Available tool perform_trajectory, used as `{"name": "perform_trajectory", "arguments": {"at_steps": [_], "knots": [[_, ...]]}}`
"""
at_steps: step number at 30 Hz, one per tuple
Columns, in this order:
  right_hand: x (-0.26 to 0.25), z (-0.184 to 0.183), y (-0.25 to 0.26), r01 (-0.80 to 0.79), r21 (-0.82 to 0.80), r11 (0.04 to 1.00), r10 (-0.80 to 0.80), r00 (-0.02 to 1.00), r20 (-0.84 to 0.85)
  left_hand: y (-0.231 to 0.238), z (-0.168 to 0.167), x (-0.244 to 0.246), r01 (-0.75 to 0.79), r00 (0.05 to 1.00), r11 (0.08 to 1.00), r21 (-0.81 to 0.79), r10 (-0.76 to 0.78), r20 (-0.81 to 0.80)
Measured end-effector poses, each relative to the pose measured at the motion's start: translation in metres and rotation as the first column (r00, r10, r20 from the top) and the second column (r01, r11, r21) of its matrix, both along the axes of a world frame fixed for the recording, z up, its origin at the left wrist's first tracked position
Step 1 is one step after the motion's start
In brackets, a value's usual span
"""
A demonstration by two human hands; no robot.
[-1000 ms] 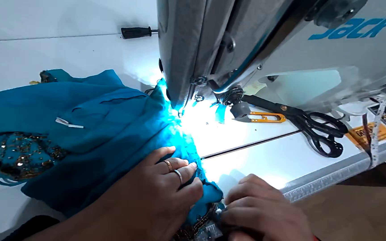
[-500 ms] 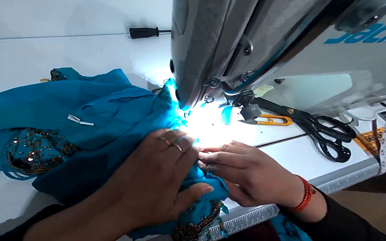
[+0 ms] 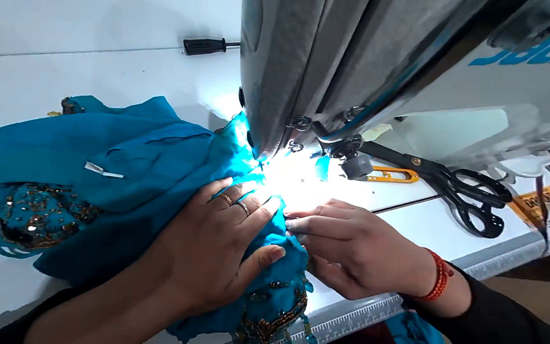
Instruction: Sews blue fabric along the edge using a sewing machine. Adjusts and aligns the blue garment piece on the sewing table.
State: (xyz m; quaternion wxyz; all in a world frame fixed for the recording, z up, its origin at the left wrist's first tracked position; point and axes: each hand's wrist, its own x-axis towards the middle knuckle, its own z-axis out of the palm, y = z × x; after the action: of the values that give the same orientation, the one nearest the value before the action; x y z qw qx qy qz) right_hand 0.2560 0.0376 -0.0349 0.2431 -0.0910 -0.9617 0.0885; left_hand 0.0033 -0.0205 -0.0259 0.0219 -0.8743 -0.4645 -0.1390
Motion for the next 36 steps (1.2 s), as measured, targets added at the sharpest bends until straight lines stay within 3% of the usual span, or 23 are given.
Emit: {"name": "perform_trajectory", "arguments": {"at_steps": [24,32,36], "knots": [[-0.014,0.002,0.026,-0.024,0.034,0.999,0.024,1.000,0.020,0.037,0.004,-0.026,0.097,0.995,0.995,0.020,-0.097,0.021],[-0.010,-0.001,0.027,0.021,-0.036,0.999,-0.021,1.000,0.009,0.020,0.009,-0.019,0.215,0.975,0.975,0.052,-0.217,0.045],[-0.007,-0.003,0.029,0.041,-0.085,0.996,-0.042,0.999,-0.006,0.000,0.004,-0.008,0.239,0.965,0.958,0.157,-0.253,0.072]]}}
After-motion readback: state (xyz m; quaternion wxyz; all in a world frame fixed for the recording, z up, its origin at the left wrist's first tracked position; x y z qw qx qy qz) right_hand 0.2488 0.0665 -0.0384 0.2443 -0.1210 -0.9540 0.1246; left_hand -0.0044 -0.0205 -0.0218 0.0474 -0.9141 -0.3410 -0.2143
